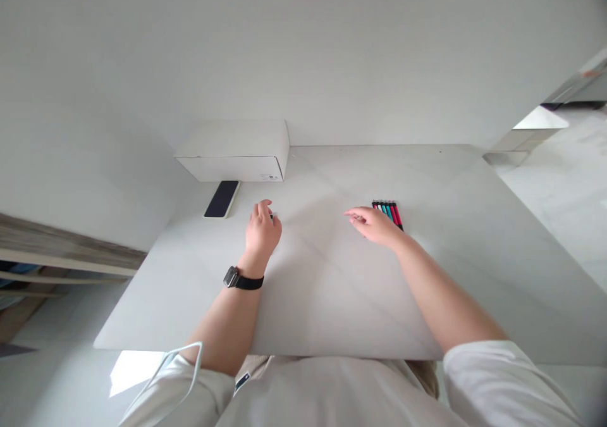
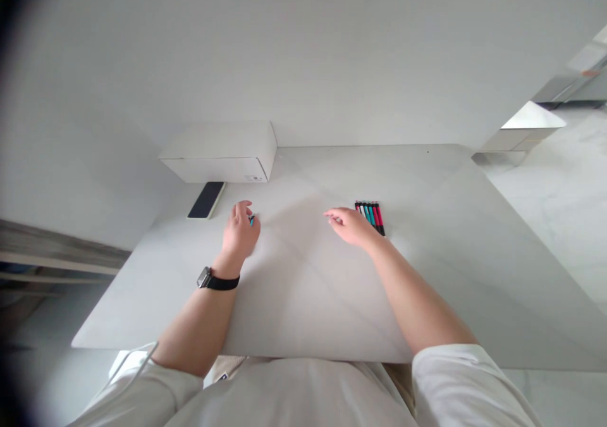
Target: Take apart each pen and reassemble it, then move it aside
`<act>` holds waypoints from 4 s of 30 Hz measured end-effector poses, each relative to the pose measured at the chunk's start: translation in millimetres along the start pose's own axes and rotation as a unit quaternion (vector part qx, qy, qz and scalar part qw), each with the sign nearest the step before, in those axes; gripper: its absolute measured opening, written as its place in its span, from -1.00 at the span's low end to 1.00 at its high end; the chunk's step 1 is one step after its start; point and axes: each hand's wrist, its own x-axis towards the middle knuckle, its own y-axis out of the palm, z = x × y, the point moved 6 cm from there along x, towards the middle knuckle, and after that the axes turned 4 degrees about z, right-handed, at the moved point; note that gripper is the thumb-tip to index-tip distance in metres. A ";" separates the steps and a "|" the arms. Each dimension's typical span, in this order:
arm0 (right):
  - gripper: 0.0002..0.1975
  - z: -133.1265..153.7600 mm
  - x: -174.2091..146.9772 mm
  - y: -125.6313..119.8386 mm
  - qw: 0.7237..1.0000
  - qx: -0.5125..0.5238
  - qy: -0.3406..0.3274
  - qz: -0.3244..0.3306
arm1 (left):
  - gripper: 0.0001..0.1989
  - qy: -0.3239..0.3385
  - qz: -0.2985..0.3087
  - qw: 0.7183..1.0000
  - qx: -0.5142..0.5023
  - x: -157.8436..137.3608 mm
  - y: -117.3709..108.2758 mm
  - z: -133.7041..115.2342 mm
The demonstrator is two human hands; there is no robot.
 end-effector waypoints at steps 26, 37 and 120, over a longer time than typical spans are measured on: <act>-0.71 41.2 -4.3 66.8 0.988 -0.139 -0.075 0.003 | -0.33 0.281 0.198 0.923 -0.171 -45.2 45.3 -94.5; -0.84 23.6 -1.2 48.4 0.991 -0.098 -0.046 -0.079 | -0.62 0.205 0.109 0.967 -0.108 -31.1 32.6 -73.6; -0.61 15.8 -2.3 37.1 0.984 0.124 -0.036 -0.125 | -0.77 0.040 0.139 0.902 -0.407 -17.0 49.4 -50.8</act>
